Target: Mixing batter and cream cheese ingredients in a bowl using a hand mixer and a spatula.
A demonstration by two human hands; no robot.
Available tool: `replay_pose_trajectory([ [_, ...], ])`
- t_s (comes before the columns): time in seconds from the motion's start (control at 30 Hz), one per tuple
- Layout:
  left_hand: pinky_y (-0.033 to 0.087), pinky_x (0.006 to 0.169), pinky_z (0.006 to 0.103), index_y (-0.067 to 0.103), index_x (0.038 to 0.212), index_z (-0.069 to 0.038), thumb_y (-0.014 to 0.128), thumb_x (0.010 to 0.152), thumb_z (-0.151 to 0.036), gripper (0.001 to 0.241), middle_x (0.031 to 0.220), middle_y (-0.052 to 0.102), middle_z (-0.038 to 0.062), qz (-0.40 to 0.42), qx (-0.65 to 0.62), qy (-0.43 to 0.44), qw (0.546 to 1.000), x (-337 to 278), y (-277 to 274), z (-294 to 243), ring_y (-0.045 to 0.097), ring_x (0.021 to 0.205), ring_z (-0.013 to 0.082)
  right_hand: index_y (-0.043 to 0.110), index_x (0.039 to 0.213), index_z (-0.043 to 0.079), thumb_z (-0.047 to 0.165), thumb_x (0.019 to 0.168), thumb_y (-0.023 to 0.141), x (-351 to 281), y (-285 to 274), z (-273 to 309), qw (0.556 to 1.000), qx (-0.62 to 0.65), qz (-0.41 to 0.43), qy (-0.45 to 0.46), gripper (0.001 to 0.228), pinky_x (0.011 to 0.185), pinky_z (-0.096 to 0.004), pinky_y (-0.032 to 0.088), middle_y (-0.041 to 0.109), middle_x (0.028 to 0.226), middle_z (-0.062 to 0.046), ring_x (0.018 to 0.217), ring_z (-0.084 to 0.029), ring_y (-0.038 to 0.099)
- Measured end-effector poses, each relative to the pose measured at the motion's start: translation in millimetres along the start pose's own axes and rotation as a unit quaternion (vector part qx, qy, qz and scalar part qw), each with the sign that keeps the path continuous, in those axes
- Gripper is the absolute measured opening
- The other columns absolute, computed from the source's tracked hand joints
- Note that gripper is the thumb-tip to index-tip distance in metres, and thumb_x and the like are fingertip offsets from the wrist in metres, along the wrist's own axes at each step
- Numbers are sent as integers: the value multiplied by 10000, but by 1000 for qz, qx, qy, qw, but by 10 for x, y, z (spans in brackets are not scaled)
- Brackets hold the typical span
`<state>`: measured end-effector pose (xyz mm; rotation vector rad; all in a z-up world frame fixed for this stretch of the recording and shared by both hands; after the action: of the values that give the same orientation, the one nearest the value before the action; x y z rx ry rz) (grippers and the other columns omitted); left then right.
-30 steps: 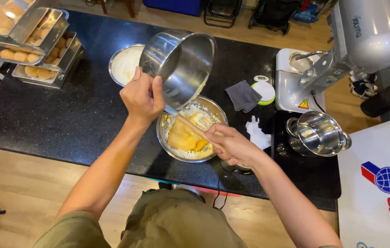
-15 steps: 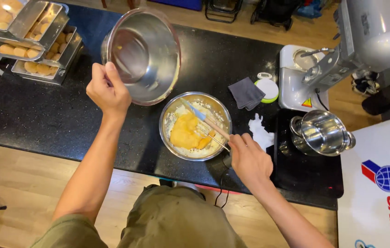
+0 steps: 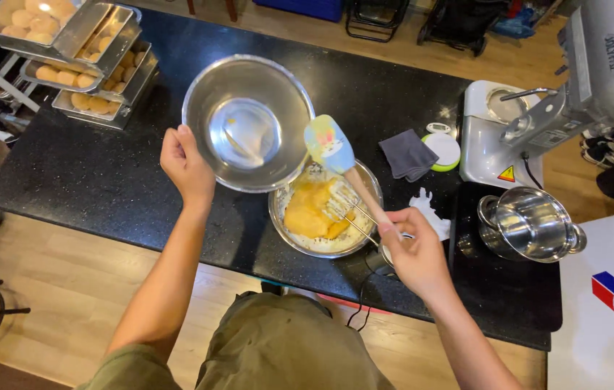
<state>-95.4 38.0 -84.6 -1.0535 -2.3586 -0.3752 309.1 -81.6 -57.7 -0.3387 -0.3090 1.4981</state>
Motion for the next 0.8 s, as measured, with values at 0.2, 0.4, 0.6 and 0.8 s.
replay_pose_trajectory([
  [0.2, 262, 579, 287, 357, 764, -62, 525, 1138, -227, 442, 725, 311, -60, 19, 9, -25, 999, -283, 102, -204, 293, 713, 49, 611, 1153, 50, 151, 952, 658, -27, 184, -68, 990, 115, 53, 69, 230, 499, -235, 368, 681, 856, -57, 615, -88, 532],
  [0.4, 272, 528, 303, 397, 761, -42, 553, 1104, -223, 418, 639, 349, -20, 25, 48, -41, 998, -417, 250, -608, 316, 637, 52, 678, 1111, 142, 127, 948, 690, -309, 235, 655, 950, -228, -83, -195, 164, 631, -393, 513, 659, 988, -78, 777, -300, 669],
  [0.6, 309, 503, 356, 443, 779, -24, 569, 1112, -188, 392, 598, 438, 74, 29, 119, 64, 990, -417, 257, -1007, 414, 533, 123, 703, 1062, 233, 182, 915, 660, -471, -152, 539, 915, -369, 29, -160, 161, 551, -451, 532, 629, 974, -39, 765, -298, 682],
  [0.8, 368, 493, 376, 473, 780, -32, 600, 1105, -162, 373, 595, 477, 100, 77, 156, 148, 974, -503, 199, -1327, 486, 480, 208, 690, 1047, 231, 234, 944, 650, -396, -740, 816, 883, -439, 9, -165, 111, 572, -469, 530, 630, 947, -41, 756, -305, 682],
])
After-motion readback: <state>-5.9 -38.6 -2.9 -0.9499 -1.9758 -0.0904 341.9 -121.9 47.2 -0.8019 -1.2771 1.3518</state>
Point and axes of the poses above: each hand's wrist, its own x-axis towards the middle knuckle, its own y-axis out of the palm, z = x × y, the point moved 3 cm from there along x, towards the middle knuckle
